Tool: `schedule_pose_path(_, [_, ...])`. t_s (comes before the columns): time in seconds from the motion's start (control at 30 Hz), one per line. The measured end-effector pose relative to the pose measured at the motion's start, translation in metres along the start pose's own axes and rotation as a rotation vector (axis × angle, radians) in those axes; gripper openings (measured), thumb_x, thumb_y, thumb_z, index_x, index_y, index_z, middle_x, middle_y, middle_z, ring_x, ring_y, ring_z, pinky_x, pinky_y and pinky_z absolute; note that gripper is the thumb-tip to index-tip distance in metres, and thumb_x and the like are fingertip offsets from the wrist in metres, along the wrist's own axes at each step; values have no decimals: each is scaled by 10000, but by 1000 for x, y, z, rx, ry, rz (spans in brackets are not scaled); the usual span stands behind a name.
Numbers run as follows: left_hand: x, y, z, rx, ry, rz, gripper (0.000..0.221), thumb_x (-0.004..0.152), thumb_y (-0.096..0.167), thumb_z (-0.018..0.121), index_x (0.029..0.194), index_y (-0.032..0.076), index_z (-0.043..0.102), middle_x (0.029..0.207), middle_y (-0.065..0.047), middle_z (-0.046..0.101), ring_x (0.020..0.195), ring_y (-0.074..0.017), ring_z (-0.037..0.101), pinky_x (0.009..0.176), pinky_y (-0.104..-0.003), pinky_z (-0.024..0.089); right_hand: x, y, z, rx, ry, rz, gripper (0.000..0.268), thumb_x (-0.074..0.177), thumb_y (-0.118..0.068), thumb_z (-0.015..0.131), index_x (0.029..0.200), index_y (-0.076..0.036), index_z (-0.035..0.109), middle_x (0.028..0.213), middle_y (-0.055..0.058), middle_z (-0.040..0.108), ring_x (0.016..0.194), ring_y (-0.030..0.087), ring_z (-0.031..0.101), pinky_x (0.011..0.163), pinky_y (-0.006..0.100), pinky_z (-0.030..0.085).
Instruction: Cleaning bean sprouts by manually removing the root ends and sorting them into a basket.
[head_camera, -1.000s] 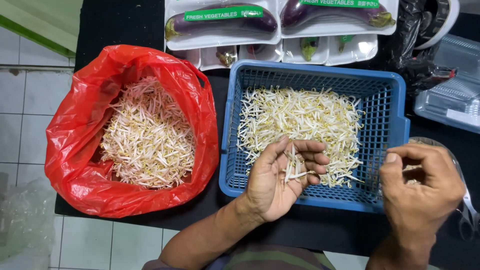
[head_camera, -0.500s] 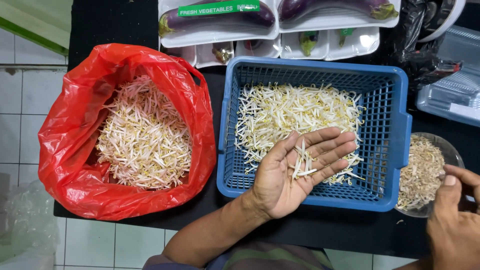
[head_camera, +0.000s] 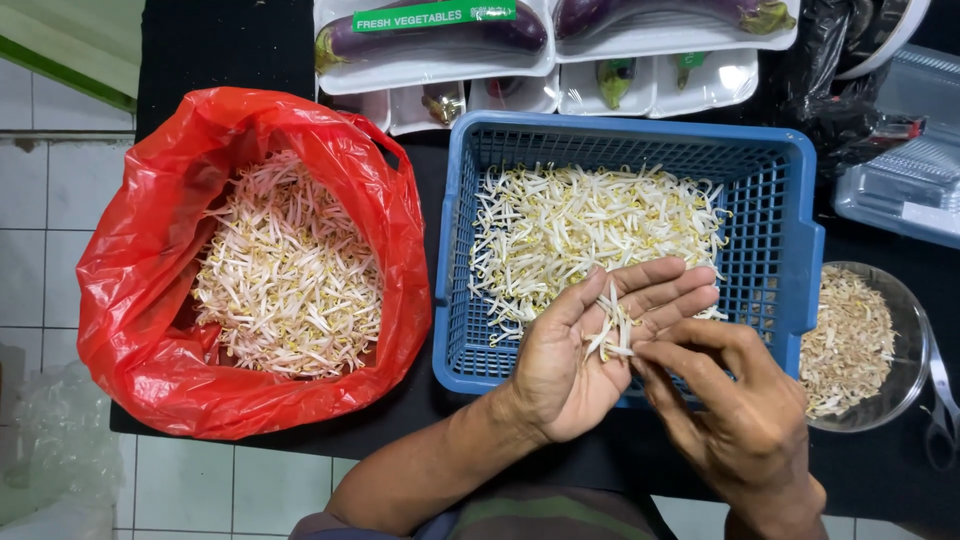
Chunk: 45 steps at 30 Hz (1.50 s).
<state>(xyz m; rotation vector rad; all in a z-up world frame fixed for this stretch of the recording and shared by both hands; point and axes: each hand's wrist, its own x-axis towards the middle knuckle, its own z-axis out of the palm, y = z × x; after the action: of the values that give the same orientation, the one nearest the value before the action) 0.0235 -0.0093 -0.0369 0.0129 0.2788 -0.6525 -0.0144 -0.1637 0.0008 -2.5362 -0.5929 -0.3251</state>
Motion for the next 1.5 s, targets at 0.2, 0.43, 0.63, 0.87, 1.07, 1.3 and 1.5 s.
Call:
schedule_pose_path(0.2, [7,-2,-27,-10,-5,100,491,1133,320,487,1347,-111,584,1248,-251,681,1162,-309,681,1039,-383,561,10,-10,-3,217,90,184,72,916,-68,734,962,-14,724,992,168,706,895,200,671,661,262,509])
schedule_pose_path(0.43, [3,-5,-29,49,41,109,413,1092,247,514,1288,-97,628,1150,-211,711,1086,-257,703,986,-359,569,6,-12,7,352,154,373,88,931,-53,733,977,18,710,1007,164,675,898,184,652,716,242,512])
schedule_pose_path(0.63, [1,-5,-32,-50,153,-6,397,1030,275,577,1223,-64,653,1051,-168,707,818,-175,682,684,-245,561,-3,-4,15,779,307,505,90,944,-68,660,931,-6,597,1003,209,693,1102,305,738,839,310,640])
schedule_pose_path(0.87, [-14,2,7,375,187,32,213,1037,185,590,1090,-7,666,703,9,517,453,-15,359,357,-139,221,9,-5,-7,802,241,555,130,957,-113,659,926,-12,585,894,172,728,615,137,681,552,183,570])
schedule_pose_path(1.07, [-18,1,16,971,149,285,159,998,223,671,1003,85,748,793,8,626,720,-79,495,690,-242,355,32,0,-33,429,-11,535,114,938,-136,680,949,-26,710,944,74,714,803,126,665,570,223,518])
schedule_pose_path(1.3, [-15,-5,7,1036,137,244,159,950,131,748,1095,69,753,677,82,473,614,-12,357,564,-189,286,50,3,-42,351,-116,222,78,887,-115,726,949,-78,755,939,68,707,708,108,599,580,222,451])
schedule_pose_path(1.5, [-13,-5,9,1148,159,365,180,966,177,747,1122,92,777,873,51,684,606,-2,393,539,-185,311,45,2,-29,503,-107,380,157,879,-115,740,1022,-111,806,975,34,683,602,48,492,508,191,369])
